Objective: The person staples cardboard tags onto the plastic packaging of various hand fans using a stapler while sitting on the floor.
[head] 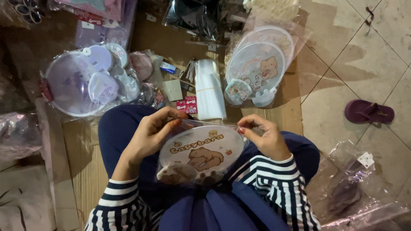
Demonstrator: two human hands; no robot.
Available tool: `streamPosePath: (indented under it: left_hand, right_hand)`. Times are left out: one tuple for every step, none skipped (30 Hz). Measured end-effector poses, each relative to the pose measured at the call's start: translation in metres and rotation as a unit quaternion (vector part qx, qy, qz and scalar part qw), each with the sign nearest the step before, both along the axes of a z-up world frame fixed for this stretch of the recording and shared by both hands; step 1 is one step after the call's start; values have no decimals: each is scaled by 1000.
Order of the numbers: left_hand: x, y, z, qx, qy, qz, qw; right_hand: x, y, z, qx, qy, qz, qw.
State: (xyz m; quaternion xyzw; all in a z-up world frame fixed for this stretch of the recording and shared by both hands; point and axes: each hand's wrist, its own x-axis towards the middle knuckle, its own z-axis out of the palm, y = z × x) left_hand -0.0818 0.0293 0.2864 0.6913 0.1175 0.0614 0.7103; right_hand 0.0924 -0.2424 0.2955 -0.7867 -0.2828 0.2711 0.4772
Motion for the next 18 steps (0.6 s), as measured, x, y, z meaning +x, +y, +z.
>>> streamPosePath:
  left_hand:
    - [0, 0, 2, -1, 1, -1, 1000]
    - [-1, 1, 4, 3, -5, -7, 1000]
    - [-1, 1, 7, 8, -11, -12, 1000]
    - [-1, 1, 8, 7, -10, -12, 1000]
    - [-2, 0, 10, 25, -13, -16, 999]
    - [-2, 0, 11, 44, -17, -21, 999]
    - [-2, -2, 15, 43, -17, -21, 999]
    - [-2, -4, 19, 42, -17, -24, 999]
    - [-2, -6, 23, 40, -17, -27, 999]
    - [-2, -6, 26, 39, -18, -28, 999]
    - [-2, -6, 29, 41, -15, -32, 999]
    - [-2, -6, 33, 43, -11, -37, 998]
    - [-2, -4, 36, 42, -11, -36, 998]
    - [-2, -1, 40, 66, -7, -47, 997]
    - [-3, 1, 43, 89, -3, -57, 994]
    - [0, 3, 54, 89, -2, -56, 994]
    - [2, 4, 64, 179, -27, -44, 983]
    - [5, 6, 75, 268, -52, -32, 962]
  right_hand:
    - [0, 4, 10, -1, 1, -1, 1000]
    - [1, 8, 21, -18, -18, 22, 999]
    - [2, 12, 31, -34, -38, 44, 998]
    - [2, 15, 38, -35, -37, 45, 998]
    - [3, 18, 45, -33, -50, 70, 996]
    - [4, 22, 52, -31, -63, 95, 993]
    - [2, 25, 55, -32, -63, 95, 993]
    - [0, 28, 58, -32, -61, 99, 993]
    - [-2, 31, 61, -32, -60, 104, 992]
    - [-4, 32, 60, -32, -60, 103, 992]
    - [-5, 33, 58, -26, -63, 97, 993]
    - [-6, 35, 57, -20, -66, 92, 993]
    - [-8, 34, 53, -20, -66, 92, 993]
    - [-9, 34, 50, -12, -72, 81, 994]
    - [-10, 34, 47, -5, -79, 70, 994]
    - [-12, 33, 45, -5, -78, 71, 994]
    - [-14, 33, 43, -3, -95, 63, 993]
    - [-16, 32, 41, -1, -113, 55, 992]
